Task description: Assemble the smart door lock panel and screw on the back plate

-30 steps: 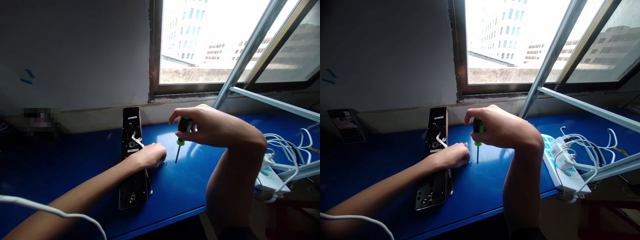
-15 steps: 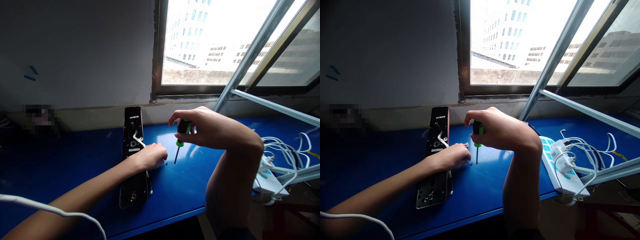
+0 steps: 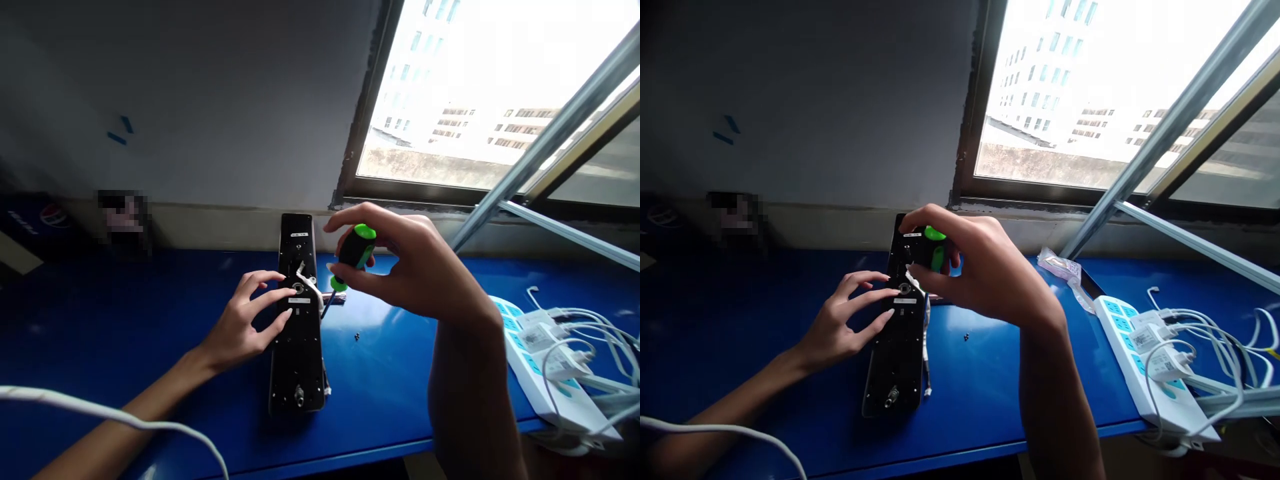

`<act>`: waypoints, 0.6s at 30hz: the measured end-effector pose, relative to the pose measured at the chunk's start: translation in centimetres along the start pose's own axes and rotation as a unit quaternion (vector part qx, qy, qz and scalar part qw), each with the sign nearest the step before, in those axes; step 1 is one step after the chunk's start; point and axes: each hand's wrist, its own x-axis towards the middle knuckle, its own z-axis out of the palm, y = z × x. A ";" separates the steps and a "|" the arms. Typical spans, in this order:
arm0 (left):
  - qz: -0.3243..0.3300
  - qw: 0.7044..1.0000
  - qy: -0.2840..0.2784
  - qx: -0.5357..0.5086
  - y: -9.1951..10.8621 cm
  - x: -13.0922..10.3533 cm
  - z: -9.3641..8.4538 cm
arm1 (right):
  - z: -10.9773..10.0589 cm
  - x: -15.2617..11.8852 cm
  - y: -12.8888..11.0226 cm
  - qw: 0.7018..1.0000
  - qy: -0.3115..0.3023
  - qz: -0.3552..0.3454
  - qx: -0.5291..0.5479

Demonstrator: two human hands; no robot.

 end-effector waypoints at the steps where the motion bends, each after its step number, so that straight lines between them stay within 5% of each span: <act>1: -0.028 1.000 0.012 0.005 -0.4 -0.6 0.0 | 0.7 0.4 -0.2 1.000 0.027 -0.001 0.007; 8: -0.121 0.990 -0.035 -0.056 -1.3 -1.9 0.1 | 4.6 3.3 -0.6 0.996 0.090 -0.013 -0.022; 18: -0.170 0.975 -0.068 -0.122 -0.7 -2.4 1.4 | 6.2 4.1 0.0 0.992 0.117 -0.037 -0.041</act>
